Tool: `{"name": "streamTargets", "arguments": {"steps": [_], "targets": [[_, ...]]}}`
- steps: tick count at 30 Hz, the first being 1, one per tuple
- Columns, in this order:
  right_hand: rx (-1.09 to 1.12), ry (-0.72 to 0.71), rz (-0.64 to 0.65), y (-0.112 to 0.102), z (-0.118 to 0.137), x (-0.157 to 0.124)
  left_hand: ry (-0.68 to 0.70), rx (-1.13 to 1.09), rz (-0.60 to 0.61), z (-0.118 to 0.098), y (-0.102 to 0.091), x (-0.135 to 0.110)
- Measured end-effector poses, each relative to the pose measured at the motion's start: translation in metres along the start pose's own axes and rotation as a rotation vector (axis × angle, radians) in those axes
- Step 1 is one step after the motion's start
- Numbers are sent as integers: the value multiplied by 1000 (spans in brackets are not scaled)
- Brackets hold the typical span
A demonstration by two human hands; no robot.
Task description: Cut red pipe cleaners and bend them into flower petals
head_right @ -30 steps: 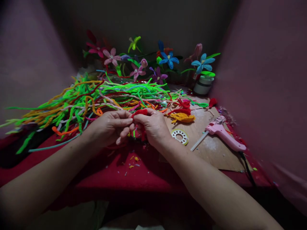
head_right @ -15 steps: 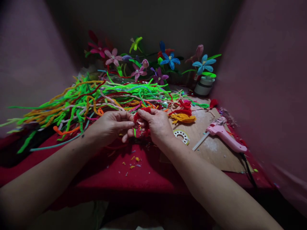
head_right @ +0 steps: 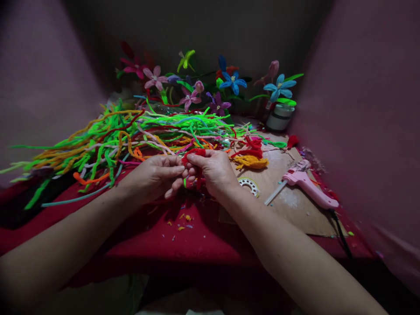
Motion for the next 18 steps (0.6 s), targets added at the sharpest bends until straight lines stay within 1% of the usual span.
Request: {"name": "streamTargets", "arguments": {"steps": [2,5,7,10,13,16,18], "targets": [[-11,-3,2,0,1,0,64,66,-48,-1,0,0],[-35,6,3,1,1,-1,123,261,-165,-3,1,-2],[-35,5,7,2,1,-2,133,343,-182,-5,2,-4],[-54,-23,0,2,1,-3,138,335,-167,-7,3,-6],[-92,-22,-11,3,-1,-4,142,331,-211,-8,3,-7],[-95,-61,20,4,-2,-5,162,355,-214,-9,4,-6],[-75,-106,52,5,-2,-5,197,326,-200,-9,4,-4]]}}
Point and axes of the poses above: each hand's wrist, its own x-axis towards the middle knuckle, its own y-axis out of the palm, z = x × y, the point moved 3 cm from there along x, towards the middle knuckle, and after that the axes turned 8 degrees about x, right-handed, at the moved point
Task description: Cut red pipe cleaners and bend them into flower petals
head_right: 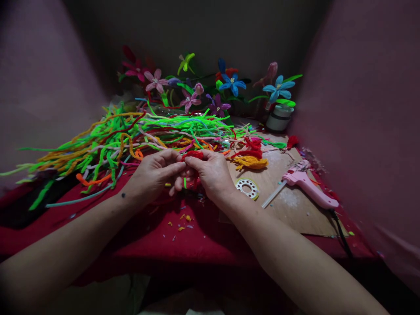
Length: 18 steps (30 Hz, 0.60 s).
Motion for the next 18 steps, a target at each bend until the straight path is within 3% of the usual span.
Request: {"name": "streamTargets", "arguments": {"steps": [7,13,18], "targets": [[69,-21,6,-4,1,5,-21,-241,126,10,-4,7],[-105,-57,-30,-3,6,1,-52,-81,83,1,-2,0],[5,37,-11,-2,0,0,-98,-57,111,0,-6,1]]}}
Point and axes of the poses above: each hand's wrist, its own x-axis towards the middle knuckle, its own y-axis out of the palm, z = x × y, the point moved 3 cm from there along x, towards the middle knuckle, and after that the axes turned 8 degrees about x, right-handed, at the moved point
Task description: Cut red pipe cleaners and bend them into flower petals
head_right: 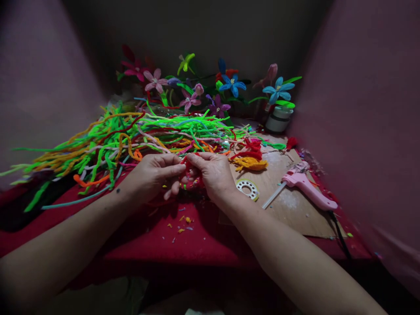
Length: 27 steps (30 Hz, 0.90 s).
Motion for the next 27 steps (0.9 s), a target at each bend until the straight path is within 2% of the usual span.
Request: {"name": "streamTargets", "arguments": {"steps": [5,12,16,19,22,25,27], "targets": [[78,27,-15,-3,-4,4,-92,-37,106,0,-1,-2],[161,67,-14,-4,-8,6,-83,-35,214,0,-2,-1],[159,38,-27,-4,-6,7,-66,5,203,0,-3,-1],[100,-21,-29,-3,0,7,-41,-56,195,-2,-1,-3],[59,-19,11,-2,0,7,-32,-105,176,-2,-2,-3],[26,-3,94,-3,-2,6,-3,-118,111,-1,-7,0],[-64,-55,109,-4,0,6,42,-118,33,-1,-13,3]]}}
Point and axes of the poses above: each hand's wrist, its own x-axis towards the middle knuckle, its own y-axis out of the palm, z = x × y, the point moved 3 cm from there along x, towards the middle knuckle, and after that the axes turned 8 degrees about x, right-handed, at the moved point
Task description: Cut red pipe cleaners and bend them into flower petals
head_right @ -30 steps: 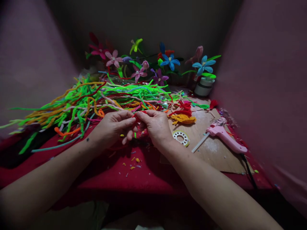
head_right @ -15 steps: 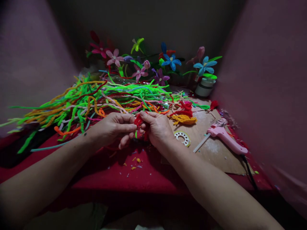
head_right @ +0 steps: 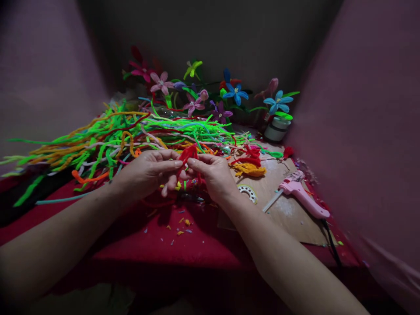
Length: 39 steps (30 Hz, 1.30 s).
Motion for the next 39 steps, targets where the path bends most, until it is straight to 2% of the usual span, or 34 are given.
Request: {"name": "streamTargets", "arguments": {"steps": [4,6,10,14,17,20,25,29,36,39], "targets": [[-366,-100,-49,-2,11,-2,52,36,-98,-1,-8,0],[-438,-90,-15,0,14,-2,55,71,-124,-3,-9,-1],[-225,13,55,3,12,-2,70,116,-149,-9,-8,-5],[37,85,36,8,11,-4,104,116,-128,-16,-7,-9],[125,49,16,13,14,-7,130,178,-131,-21,-6,-13],[134,-64,-36,15,18,-10,159,287,-177,-24,-5,-14],[-44,-302,-110,14,21,-14,229,475,-313,-21,-2,-13],[-182,-415,-177,14,22,-17,309,678,-420,-18,1,-14],[-507,-472,-226,16,22,-24,310,764,-479,-17,5,-14],[-548,-400,-194,15,20,-23,300,802,-491,-16,5,-14]]}}
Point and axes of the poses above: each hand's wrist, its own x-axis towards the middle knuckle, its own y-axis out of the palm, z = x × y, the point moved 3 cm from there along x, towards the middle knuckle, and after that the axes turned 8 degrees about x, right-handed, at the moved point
